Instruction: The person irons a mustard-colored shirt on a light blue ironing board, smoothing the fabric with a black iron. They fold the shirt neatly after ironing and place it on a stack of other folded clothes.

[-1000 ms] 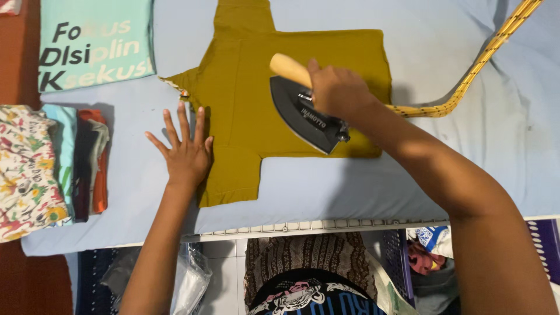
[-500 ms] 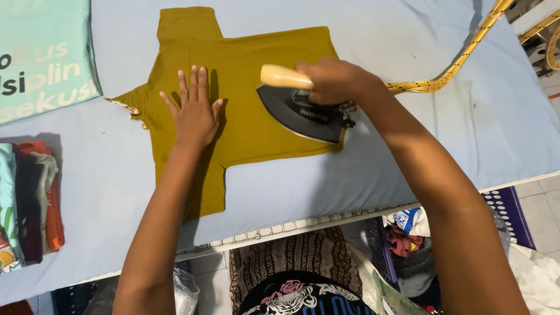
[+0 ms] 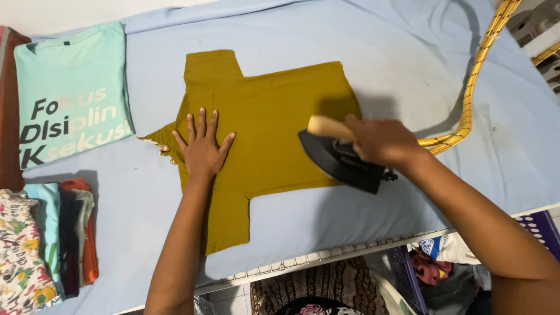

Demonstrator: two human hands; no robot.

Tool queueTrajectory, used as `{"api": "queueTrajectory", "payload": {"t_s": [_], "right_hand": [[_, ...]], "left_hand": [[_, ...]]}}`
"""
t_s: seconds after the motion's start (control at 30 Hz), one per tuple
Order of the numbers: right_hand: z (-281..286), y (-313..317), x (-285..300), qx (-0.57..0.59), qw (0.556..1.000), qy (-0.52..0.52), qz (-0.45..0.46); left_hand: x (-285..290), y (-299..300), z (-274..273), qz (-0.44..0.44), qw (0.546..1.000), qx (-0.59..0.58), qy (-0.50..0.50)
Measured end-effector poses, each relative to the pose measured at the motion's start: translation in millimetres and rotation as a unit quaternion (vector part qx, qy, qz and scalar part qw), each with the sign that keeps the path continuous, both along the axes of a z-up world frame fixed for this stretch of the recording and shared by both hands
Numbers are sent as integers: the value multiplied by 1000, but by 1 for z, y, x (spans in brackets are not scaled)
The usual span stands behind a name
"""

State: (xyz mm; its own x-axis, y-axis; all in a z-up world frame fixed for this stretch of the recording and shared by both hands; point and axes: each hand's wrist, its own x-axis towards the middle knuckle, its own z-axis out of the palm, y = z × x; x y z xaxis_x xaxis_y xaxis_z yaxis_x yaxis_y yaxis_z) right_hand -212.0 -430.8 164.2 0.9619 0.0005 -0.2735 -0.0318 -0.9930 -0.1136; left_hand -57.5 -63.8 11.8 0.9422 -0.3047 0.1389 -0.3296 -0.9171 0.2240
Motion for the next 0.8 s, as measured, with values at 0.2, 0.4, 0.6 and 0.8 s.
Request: {"api": "queueTrajectory", "payload": {"t_s": [0.2,0.4,0.6,0.8], "right_hand": [[-52,-42,52,-63,970,-202,-117],[-52,-65,85,-12,982,-134,-135],[-5,-42,43,67,997,15,22],[-10,-17,17,-35,995,-86,20]], "left_hand": [[-4,-1,2,-2,1000,-9,-4],[-5,-2,7,-4,1000,-19,9],[-4,0,4,-5,1000,-26,8],[-3,-1,4,-1,1000,-14,1]]}}
